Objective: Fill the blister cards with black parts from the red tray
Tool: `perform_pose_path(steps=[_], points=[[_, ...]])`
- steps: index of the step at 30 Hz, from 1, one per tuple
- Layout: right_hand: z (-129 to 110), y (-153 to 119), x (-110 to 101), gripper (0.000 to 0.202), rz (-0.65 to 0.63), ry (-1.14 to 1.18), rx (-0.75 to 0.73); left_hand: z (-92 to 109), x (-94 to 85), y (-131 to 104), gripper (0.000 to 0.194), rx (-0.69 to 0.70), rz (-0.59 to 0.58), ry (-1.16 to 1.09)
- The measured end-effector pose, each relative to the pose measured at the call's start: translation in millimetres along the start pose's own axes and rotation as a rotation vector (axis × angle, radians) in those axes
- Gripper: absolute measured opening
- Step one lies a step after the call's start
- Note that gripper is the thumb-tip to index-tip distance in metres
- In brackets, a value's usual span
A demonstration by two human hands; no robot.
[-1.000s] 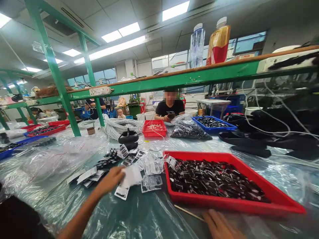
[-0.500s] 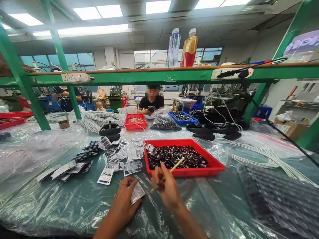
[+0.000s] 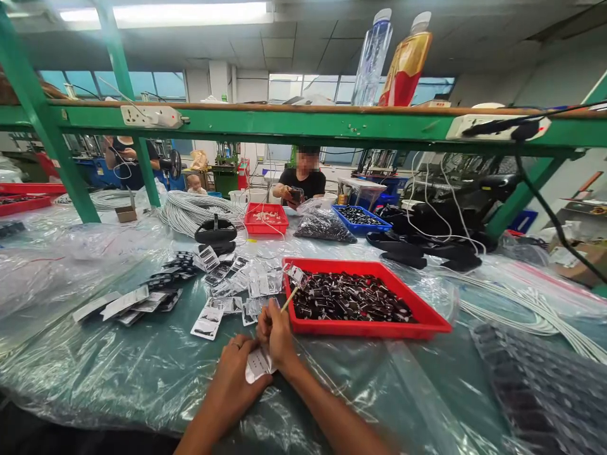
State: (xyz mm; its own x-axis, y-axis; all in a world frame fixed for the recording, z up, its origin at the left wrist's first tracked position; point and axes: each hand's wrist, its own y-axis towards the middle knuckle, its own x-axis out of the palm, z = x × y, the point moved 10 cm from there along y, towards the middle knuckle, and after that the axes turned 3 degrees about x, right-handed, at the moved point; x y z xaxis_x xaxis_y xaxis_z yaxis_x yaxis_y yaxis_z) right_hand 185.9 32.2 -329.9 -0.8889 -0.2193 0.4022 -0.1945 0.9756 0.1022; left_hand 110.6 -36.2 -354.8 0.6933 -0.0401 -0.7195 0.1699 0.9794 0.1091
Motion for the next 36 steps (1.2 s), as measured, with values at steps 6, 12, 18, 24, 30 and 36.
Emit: perform_pose_path(steps=[6,12,18,24,30,36], points=[[5.1,8.5,7.1,0.067,0.018,-0.046,-0.013,2.5,-4.8,0.4,0.049,0.027,0.006,-0.018],[5.5,-8.2,10.5,0.066,-0.018,-0.106,0.074,5.2,-9.0,-1.9,0.036,0.045,0.038,-0.001],[-9.1,-40.3,4.1,0.064,-0.126,-0.09,0.213,14.5,-6.8,-7.3,0.045,0.083,0.002,0.059],[-25.3,-18.6,5.5,0.064,-0.037,0.042,0.076,4.8,-23.2,-15.9,0.072,0.028,0.037,0.155],[2.5,-11.5,21.5,0.062,0.008,0.019,0.034,-8.0,-16.5,-17.9,0.054,0.02,0.025,0.123],[13.8,-10.0,28.9,0.064,0.022,-0.086,0.006,-4.2,-17.7,-18.7,0.044,0.104,0.08,0.135]])
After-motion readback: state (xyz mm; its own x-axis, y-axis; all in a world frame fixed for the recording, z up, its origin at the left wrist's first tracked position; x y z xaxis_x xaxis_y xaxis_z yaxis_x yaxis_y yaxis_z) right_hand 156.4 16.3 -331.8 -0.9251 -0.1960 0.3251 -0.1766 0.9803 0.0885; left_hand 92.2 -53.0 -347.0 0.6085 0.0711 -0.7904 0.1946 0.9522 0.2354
